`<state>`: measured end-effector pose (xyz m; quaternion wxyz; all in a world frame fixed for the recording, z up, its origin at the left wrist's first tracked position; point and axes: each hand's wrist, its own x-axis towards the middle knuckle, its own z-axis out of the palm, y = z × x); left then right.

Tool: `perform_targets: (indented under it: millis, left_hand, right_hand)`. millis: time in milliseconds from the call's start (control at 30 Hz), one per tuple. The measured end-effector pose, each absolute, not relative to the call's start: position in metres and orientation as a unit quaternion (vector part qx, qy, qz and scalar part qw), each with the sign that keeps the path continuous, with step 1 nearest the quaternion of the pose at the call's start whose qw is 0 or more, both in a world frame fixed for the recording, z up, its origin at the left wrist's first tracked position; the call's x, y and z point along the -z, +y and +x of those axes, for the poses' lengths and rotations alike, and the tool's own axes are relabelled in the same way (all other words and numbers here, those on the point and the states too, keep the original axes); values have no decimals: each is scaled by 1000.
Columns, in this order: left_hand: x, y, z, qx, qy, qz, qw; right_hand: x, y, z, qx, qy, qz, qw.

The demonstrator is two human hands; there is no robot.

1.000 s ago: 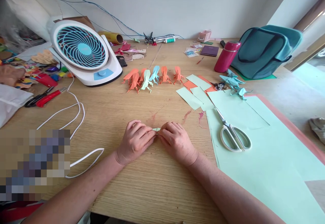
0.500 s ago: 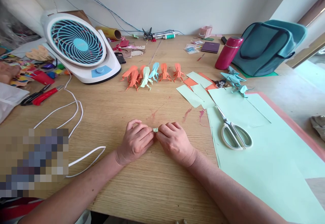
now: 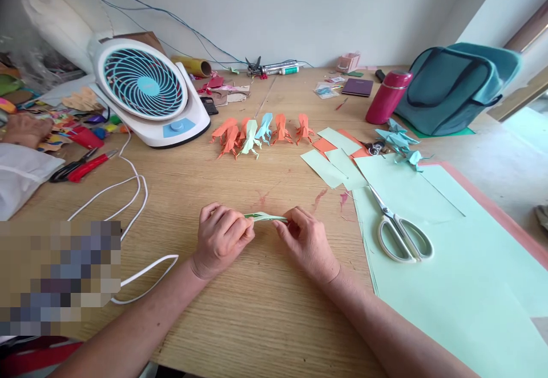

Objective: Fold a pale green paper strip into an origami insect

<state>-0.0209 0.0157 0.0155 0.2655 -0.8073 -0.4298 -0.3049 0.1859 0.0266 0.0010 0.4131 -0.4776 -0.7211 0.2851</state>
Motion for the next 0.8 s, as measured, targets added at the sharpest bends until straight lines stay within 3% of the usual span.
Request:
perform_targets:
  millis: [167, 267, 533, 633, 800]
  left_hand:
    - [-19, 15, -17, 314, -428, -805, 264]
    - [-19, 12, -11, 314, -419, -817, 243]
    - [-20, 7, -5, 361, -415, -824, 137]
    - [-27, 10, -7, 410, -486, -772, 8]
    - [-37, 20, -11, 312, -517, -694, -393]
  right_hand:
    - [-6, 23, 178, -420, -645, -491, 408]
    - [-8, 21, 172, -443, -649, -496, 370]
    - [-4, 19, 168, -468, -615, -505, 385]
    - [-5, 19, 170, -487, -632, -474, 373]
    - [-6, 21, 177, -455, -674, -453, 365]
